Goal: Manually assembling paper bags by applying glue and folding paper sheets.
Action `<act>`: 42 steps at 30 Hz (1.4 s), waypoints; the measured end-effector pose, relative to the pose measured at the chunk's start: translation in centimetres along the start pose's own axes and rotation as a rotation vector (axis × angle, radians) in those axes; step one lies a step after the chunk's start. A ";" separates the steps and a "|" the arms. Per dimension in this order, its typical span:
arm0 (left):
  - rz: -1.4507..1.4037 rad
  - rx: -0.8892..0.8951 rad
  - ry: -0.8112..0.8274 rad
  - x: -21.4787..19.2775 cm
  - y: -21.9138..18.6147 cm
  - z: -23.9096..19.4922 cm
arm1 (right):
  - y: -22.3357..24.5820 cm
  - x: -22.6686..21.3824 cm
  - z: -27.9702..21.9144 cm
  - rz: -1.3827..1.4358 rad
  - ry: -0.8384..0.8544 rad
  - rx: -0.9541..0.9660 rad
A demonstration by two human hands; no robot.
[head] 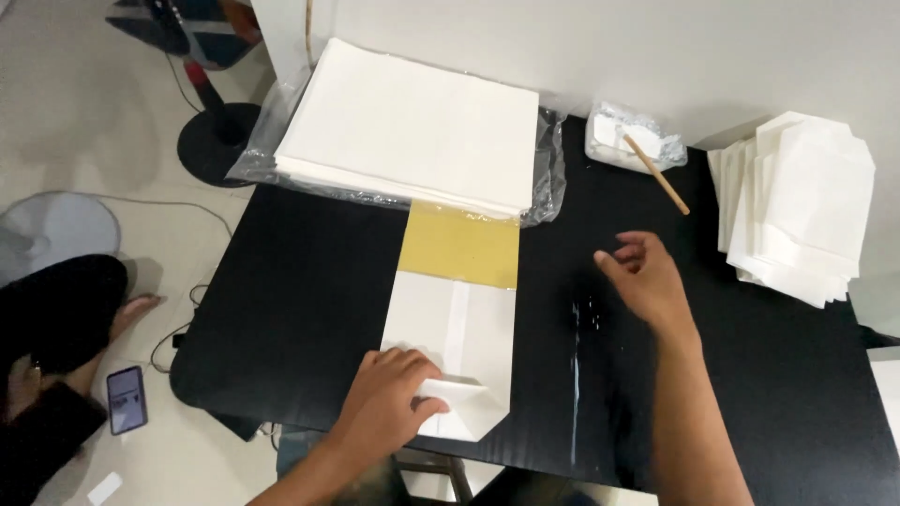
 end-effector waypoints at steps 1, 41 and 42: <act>-0.002 -0.006 0.002 -0.1 0.0 -0.1 | -0.2 0.9 -1.9 -0.002 0.006 0.001; 0.481 0.364 -0.451 2.1 -2.9 -10.8 | -3.3 19.3 -26.6 -0.676 0.006 -0.976; 0.395 0.388 -0.510 1.2 -3.4 -11.2 | -3.1 19.0 -27.1 -0.633 0.019 -0.997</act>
Point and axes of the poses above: each hand's wrist, its own z-axis towards the middle knuckle, its own x-axis out of the palm, y = z × x, the point moved 6 cm from there along z, towards the middle knuckle, and after that the axes turned 5 degrees about y, right-handed, at the moved point
